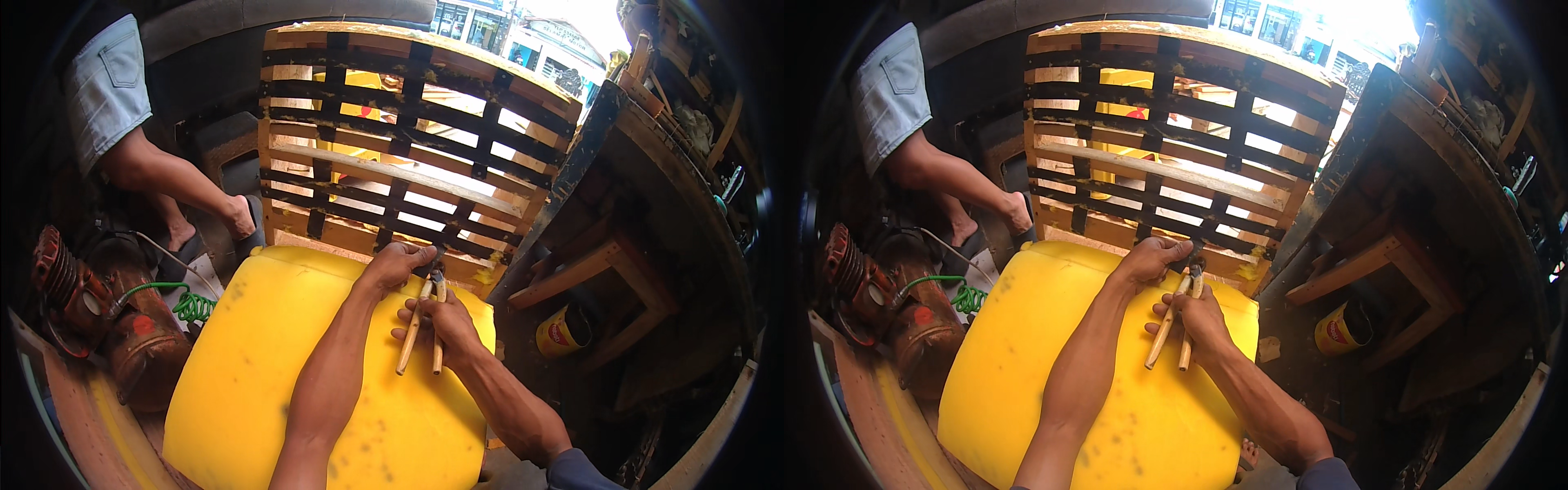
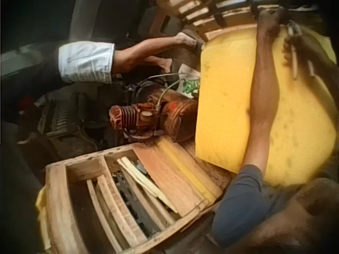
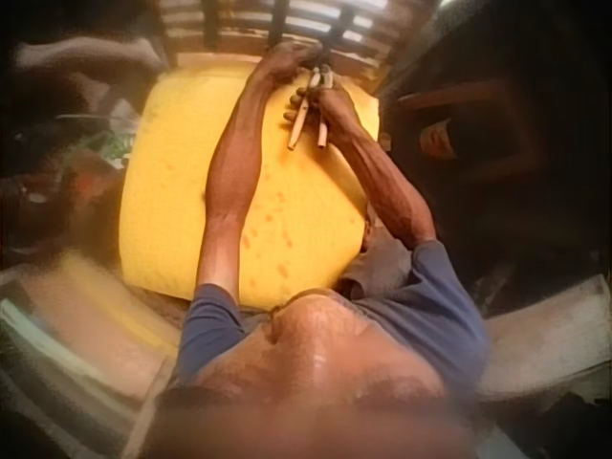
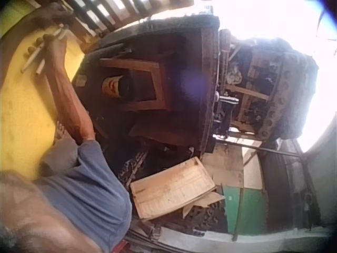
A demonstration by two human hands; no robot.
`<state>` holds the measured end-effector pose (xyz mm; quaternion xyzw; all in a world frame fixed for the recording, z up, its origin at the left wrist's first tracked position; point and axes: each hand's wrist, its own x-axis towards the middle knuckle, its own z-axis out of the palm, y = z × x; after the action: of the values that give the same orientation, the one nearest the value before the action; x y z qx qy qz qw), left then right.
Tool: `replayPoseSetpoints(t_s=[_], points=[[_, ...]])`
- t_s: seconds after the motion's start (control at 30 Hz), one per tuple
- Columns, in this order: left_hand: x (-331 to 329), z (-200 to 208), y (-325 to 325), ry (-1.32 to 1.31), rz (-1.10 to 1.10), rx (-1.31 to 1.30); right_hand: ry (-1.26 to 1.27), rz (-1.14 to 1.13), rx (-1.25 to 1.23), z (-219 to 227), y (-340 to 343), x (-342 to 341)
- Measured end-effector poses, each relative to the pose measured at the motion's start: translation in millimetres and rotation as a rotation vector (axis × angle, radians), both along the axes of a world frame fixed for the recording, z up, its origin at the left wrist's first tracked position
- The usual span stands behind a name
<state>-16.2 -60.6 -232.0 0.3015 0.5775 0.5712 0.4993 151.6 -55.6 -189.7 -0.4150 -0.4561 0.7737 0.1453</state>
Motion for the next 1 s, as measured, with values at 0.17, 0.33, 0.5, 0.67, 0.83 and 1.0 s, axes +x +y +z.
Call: replayPoseSetpoints(t_s=[0.17, 0.33, 0.5, 0.67, 0.83, 1.0], points=[[-2, -3, 0, 0.003, -0.015, -0.007, 0.056, -0.006, -0.064, 1, 2, 1], [-3, -8, 0, -0.015, -0.021, -0.006, -0.001, -0.022, 0.017, -8, 3, -2], [-1, -9, -1, 0.002, -0.007, 0.001, -0.06, 0.113, 0.061, -16, 28, 10], [1, -8, -2, 0.038, -0.018, 0.023, -0.271, 0.521, 0.366, -6, 79, 46], [-1, -16, 0, 0.051, -0.006, 0.008, -0.687, 1.169, 0.977, 36, 131, 83], [20, -8, 6, 0.86, 0.37, 0.087, -0.493, 0.816, 1.052, 3, 134, 186]])
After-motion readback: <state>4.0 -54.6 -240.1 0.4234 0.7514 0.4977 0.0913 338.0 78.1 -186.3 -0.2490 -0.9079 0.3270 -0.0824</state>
